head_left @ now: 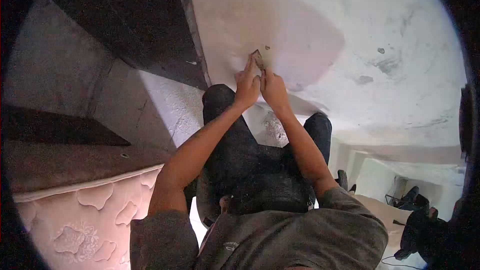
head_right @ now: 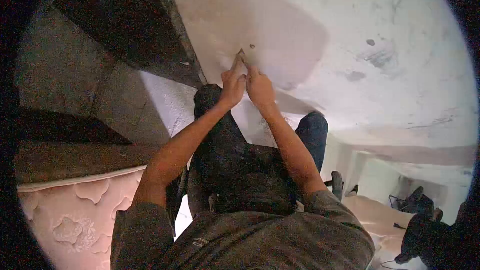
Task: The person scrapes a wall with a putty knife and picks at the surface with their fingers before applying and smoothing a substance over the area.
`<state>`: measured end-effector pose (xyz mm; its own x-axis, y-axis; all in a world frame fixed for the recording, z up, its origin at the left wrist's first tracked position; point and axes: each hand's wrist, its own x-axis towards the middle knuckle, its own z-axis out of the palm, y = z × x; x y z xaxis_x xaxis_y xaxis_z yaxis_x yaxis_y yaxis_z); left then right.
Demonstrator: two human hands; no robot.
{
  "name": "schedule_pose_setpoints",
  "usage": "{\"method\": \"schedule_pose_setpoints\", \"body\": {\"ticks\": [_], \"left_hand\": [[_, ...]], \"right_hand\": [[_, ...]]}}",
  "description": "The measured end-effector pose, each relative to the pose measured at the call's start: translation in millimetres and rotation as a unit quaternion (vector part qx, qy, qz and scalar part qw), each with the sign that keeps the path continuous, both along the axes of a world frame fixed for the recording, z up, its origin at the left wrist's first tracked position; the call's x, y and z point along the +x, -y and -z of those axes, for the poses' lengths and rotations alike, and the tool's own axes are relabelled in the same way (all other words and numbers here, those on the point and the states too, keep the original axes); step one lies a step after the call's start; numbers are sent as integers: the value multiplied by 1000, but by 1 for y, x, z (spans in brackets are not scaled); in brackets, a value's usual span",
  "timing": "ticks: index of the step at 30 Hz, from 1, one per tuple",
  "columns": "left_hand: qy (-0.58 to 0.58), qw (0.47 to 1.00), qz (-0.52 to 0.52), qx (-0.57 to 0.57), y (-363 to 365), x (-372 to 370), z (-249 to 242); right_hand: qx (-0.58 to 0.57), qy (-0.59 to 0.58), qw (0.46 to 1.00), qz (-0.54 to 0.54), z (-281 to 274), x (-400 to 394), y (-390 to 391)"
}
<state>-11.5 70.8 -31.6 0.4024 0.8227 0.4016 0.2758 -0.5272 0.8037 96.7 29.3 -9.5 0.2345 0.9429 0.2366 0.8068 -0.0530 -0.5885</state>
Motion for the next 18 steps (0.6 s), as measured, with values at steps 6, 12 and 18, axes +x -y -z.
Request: {"method": "schedule_pose_setpoints", "body": {"ticks": [6, 12, 18], "left_hand": [[-15, 998, -63, 2, 2, 0, 9], [-27, 998, -46, -39, 6, 1, 2], [-22, 998, -58, -15, 11, 4, 3]], "right_hand": [[-28, 3, 1000, 4, 6, -6, -7], [-7, -13, 1000, -11, -6, -6, -2], [-29, 1, 1000, 7, -3, -3, 1]]}}
